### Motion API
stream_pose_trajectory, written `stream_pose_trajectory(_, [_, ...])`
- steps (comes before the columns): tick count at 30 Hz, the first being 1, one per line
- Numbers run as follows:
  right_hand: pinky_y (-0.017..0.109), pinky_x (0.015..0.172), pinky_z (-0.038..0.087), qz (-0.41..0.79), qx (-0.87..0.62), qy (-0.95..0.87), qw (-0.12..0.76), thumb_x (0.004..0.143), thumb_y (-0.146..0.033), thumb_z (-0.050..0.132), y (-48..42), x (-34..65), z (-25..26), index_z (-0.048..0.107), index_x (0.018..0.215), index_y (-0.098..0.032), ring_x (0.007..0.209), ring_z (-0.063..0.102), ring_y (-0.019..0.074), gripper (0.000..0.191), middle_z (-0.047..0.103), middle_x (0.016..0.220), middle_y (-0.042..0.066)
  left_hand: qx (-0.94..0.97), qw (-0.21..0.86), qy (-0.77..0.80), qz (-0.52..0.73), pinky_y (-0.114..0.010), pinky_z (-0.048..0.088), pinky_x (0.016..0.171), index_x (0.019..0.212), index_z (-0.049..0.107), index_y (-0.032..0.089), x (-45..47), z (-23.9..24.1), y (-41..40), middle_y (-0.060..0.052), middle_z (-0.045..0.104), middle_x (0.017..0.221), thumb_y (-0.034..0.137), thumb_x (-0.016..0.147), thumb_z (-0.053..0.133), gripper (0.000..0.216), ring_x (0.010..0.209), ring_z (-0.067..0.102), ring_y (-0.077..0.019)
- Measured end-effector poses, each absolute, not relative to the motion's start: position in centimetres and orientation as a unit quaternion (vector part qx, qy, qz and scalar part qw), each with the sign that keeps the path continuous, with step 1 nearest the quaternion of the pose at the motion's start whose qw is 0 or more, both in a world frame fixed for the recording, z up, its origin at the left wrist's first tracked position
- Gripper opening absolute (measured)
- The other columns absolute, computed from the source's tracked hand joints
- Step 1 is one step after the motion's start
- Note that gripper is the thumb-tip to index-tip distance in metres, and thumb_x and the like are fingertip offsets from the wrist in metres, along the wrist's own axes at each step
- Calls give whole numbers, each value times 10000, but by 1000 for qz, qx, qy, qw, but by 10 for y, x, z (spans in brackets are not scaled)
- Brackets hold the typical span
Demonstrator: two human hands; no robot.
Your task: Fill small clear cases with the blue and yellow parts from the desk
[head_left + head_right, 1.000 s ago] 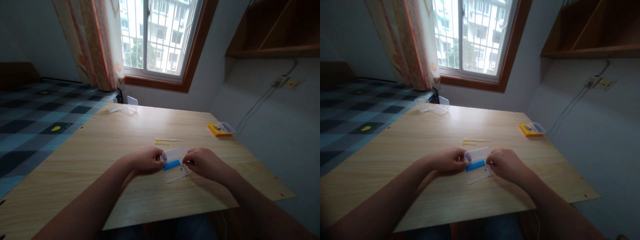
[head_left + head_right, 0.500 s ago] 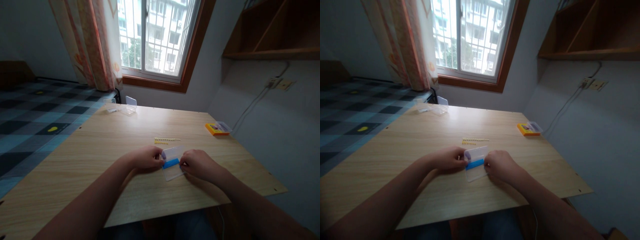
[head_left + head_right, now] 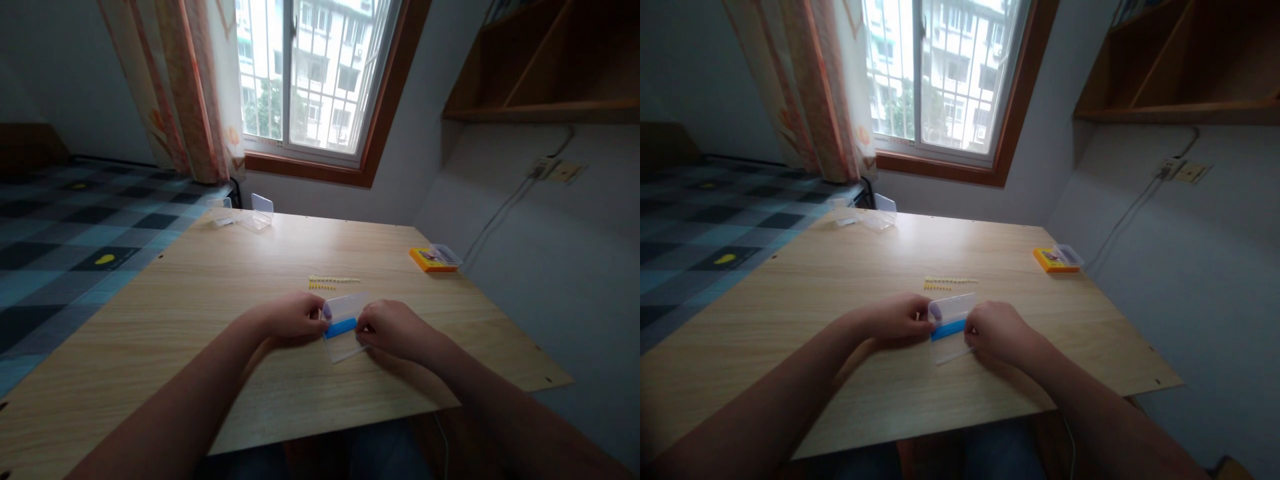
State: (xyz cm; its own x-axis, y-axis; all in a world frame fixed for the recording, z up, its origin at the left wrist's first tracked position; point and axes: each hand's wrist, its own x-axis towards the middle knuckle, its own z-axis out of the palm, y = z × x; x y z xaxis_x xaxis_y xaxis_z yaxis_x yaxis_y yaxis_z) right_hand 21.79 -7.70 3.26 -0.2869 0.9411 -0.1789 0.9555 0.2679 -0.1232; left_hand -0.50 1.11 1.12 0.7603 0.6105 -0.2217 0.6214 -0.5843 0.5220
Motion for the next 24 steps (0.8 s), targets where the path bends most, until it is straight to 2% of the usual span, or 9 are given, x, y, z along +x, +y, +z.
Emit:
stream_pose_trajectory(6, [239, 610, 322, -145, 581, 801, 10, 816, -209, 613, -76, 218, 29, 818, 847, -247, 674, 596, 122, 210, 759, 809, 6, 890, 297, 345, -7, -300, 365, 610, 866, 673, 177, -5, 10, 12, -43, 693, 828, 409, 826, 591, 249, 734, 595, -199])
stream_pose_trajectory(14, [224, 605, 322, -165, 575, 801, -3, 799, -196, 658, -73, 220, 33, 811, 857, -243, 680, 598, 115, 170, 753, 814, -5, 890, 303, 341, -7, -293, 372, 602, 872, 677, 173, -5, 10, 12, -34, 677, 805, 398, 834, 581, 248, 723, 591, -191])
stream_pose_trajectory(19, [233, 630, 320, -128, 584, 800, -47, 885, -231, 609, -86, 230, 48, 812, 900, -265, 712, 622, 123, 206, 756, 833, 1, 890, 309, 335, -5, -295, 378, 620, 930, 701, 180, -6, 9, 13, -36, 696, 848, 420, 836, 592, 281, 746, 601, -196])
stream_pose_trajectory(22, [246, 612, 292, -120, 579, 806, -34, 920, -241, 573, -96, 229, 50, 789, 811, -232, 683, 604, 124, 243, 742, 794, 14, 889, 310, 336, -5, -290, 370, 618, 918, 697, 180, -6, 9, 13, -32, 693, 838, 419, 843, 583, 275, 741, 596, -191])
stream_pose_trajectory(24, [250, 620, 289, -124, 570, 812, -25, 942, -260, 561, -101, 225, 45, 784, 822, -227, 698, 606, 129, 255, 742, 817, 22, 889, 311, 337, -5, -287, 362, 611, 896, 688, 180, -5, 9, 12, -28, 687, 822, 413, 847, 578, 262, 729, 589, -186])
